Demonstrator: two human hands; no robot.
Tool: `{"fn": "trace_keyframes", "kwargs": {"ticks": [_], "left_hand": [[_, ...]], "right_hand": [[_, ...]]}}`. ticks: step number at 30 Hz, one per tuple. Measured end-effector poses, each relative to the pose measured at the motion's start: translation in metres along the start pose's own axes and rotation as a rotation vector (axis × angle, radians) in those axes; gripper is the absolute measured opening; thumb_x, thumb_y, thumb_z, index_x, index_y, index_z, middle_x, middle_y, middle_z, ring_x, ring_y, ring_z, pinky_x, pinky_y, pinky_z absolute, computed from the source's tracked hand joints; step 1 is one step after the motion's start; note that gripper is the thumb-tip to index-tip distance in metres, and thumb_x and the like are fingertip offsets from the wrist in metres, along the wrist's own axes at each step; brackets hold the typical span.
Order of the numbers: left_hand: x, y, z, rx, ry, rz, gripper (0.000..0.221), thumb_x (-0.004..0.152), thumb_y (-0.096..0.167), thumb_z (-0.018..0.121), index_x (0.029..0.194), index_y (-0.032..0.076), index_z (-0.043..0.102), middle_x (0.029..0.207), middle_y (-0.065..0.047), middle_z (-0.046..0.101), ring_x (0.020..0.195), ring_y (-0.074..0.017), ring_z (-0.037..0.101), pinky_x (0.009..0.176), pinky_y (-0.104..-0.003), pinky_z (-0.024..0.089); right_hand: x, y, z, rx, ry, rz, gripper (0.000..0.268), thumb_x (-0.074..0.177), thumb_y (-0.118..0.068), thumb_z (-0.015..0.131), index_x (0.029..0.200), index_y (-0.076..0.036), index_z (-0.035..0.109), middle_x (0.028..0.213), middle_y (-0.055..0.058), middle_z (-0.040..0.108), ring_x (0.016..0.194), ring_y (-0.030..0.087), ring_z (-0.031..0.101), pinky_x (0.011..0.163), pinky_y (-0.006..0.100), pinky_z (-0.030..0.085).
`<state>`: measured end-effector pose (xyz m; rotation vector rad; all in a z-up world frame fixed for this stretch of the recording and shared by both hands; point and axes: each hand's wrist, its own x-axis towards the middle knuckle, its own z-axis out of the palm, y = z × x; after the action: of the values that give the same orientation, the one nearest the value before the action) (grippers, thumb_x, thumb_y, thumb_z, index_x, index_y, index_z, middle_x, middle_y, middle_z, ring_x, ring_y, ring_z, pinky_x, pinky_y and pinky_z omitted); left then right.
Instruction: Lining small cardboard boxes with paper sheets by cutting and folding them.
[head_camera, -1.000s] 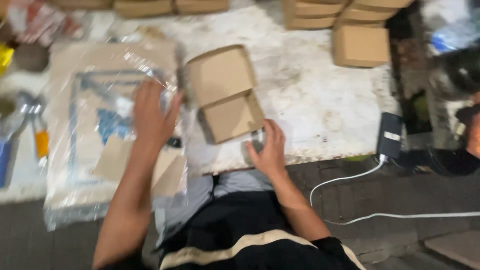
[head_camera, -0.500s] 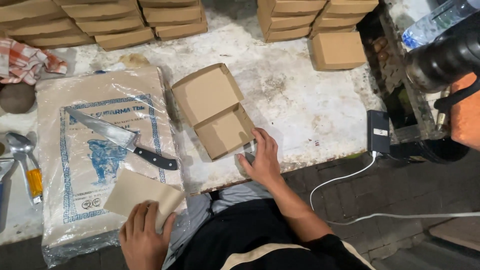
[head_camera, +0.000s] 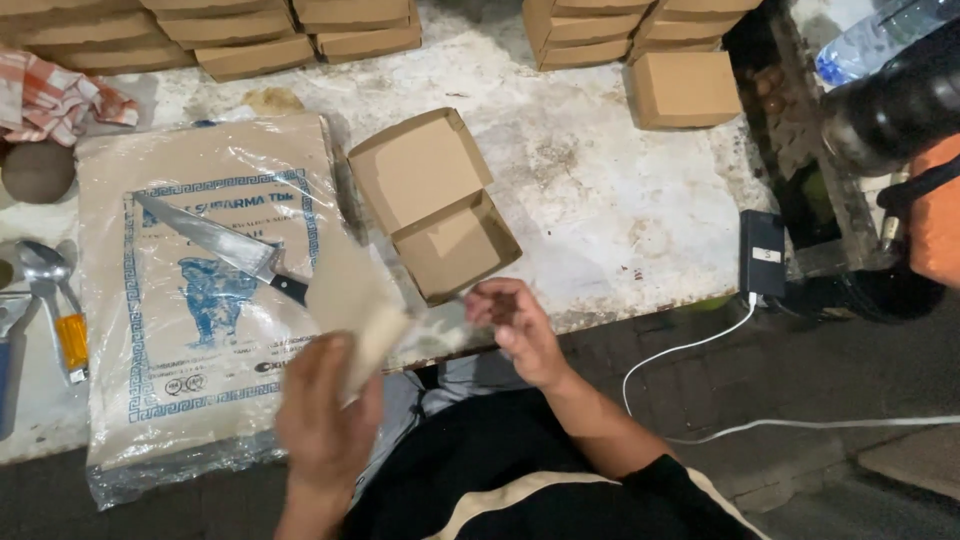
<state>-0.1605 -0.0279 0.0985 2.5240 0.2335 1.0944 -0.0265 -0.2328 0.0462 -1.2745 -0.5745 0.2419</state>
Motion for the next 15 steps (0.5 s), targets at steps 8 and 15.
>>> {"fn": "trace_keyframes", "kwargs": {"ticks": [8,15], "left_hand": [[0.027,0.049,0.066,-0.175,-0.344,0.392,0.086,0.064,0.034,0.089,0.137,0.005,0.053,0.129,-0.021,0.056,0.126,-0.0386,0.052,0.089,-0.048,0.049],[0.037,0.005,0.071,-0.761,-0.263,-0.309,0.072,0.082,0.026,0.081,0.136,-0.004,0.044,0.138,-0.032,0.044,0.128,-0.0522,0.044,0.101,-0.056,0.046]], "right_hand": [[-0.033,0.071,-0.033,0.372,0.259,0.394,0.082,0.082,-0.021,0.071,0.146,-0.001,0.024,0.129,0.025,0.056,0.084,0.039,0.071,0.045,0.054,0.059],[-0.018,0.021,-0.041,0.367,0.351,0.362,0.031,0.079,0.001,0.066,0.11,0.002,0.065,0.096,0.022,0.071,0.084,0.033,0.071,0.074,0.053,0.058]]}}
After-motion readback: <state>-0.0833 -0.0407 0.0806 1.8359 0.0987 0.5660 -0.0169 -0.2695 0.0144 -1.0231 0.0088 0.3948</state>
